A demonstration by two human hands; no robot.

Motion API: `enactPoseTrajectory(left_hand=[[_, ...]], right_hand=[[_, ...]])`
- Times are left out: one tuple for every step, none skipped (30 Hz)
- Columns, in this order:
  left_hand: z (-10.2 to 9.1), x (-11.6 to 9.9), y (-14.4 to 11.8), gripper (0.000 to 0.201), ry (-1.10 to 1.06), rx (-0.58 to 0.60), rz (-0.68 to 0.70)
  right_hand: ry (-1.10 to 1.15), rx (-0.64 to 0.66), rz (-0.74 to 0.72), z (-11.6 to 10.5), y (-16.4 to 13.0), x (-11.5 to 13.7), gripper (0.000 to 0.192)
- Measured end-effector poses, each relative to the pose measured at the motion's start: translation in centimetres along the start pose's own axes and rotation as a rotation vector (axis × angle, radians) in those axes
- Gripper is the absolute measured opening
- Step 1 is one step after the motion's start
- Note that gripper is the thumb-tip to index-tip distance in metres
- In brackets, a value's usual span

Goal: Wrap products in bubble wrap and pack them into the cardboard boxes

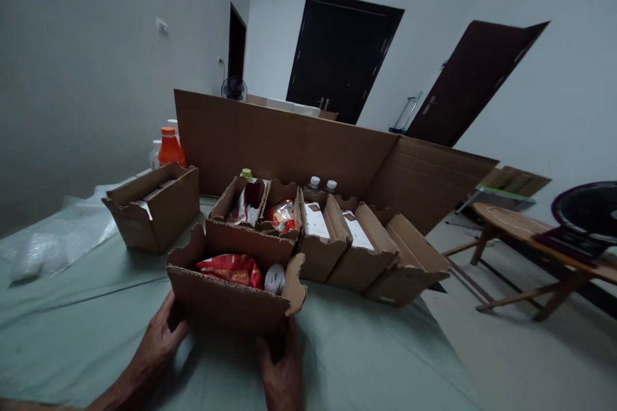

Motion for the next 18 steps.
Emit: enactPoseTrajectory(left_hand=[[0.0, 0.2, 0.1, 0.074, -0.024, 0.003, -0.027], [-0.1, 0.4, 0.2, 0.077, -0.049, 0.003, -0.052], [0.0, 0.4, 0.3, 0.078, -0.075, 0.007, -0.076], [0.1, 0.4, 0.5, 0.078, -0.099, 0.013, -0.097], [0.2, 0.3, 0.6, 0.077, -0.118, 0.011, -0.113], [0.3, 0.2, 0.7, 0.074, -0.127, 0.012, -0.127], [0.4, 0.1, 0.6, 0.072, -0.128, 0.016, -0.141], [0.4, 0.2, 0.3, 0.070, -0.123, 0.012, -0.155], [0.1, 0.4, -0.2, 0.069, -0.113, 0.002, -0.172], [-0.4, 0.8, -0.9, 0.068, -0.102, -0.008, -0.190], [-1.0, 1.2, -1.7, 0.067, -0.094, -0.016, -0.207], [-1.9, 1.7, -2.6, 0.066, -0.090, -0.026, -0.222], [-3.0, 2.0, -3.3, 0.065, -0.088, -0.047, -0.232], [-4.1, 2.0, -3.8, 0.065, -0.089, -0.069, -0.237], [-5.3, 1.5, -3.9, 0.066, -0.091, -0.094, -0.232], [-6.2, 0.5, -3.6, 0.068, -0.094, -0.122, -0.215], [-6.7, -1.0, -2.8, 0.069, -0.094, -0.141, -0.191], [-6.6, -3.1, -1.7, 0.071, -0.099, -0.138, -0.157]], right_hand=[[-0.007, 0.017, 0.022, -0.2, 0.2, 0.3, 0.069], [-0.013, 0.033, 0.036, -0.3, 0.5, 0.7, 0.068], [-0.017, 0.045, 0.042, -0.5, 0.8, 1.3, 0.067], [-0.024, 0.062, 0.043, -0.5, 1.2, 1.8, 0.066], [-0.035, 0.077, 0.043, -0.5, 1.5, 2.4, 0.065], [-0.054, 0.081, 0.046, -0.6, 1.7, 2.9, 0.065], [-0.076, 0.072, 0.050, -0.6, 1.7, 3.2, 0.065], [-0.098, 0.045, 0.057, -0.8, 1.5, 3.5, 0.065], [-0.122, 0.008, 0.067, -1.0, 1.0, 3.6, 0.064], [-0.149, -0.039, 0.070, -1.2, 0.3, 3.7, 0.063], [-0.176, -0.083, 0.063, -1.4, -0.5, 3.9, 0.061], [-0.200, -0.109, 0.048, -1.4, -1.4, 4.1, 0.059], [-0.221, -0.119, 0.029, -1.3, -2.1, 4.4, 0.057], [-0.236, -0.115, 0.011, -1.0, -2.7, 4.9, 0.056], [-0.242, -0.108, -0.003, -0.7, -3.0, 5.5, 0.056], [-0.236, -0.100, -0.010, -0.3, -2.9, 6.3, 0.056], [-0.227, -0.093, -0.013, -0.2, -2.5, 7.3, 0.056], [-0.221, -0.088, -0.020, -0.2, -1.8, 8.5, 0.056]])
Point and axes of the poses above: each hand's wrist, its own y-axis towards the middle knuckle, its own z-axis out of the palm, x = y × z, the point moved 6 cm from there along y, towards the middle knuckle, and after that the axes turned 9 degrees about -y, right-handed, at the moved point
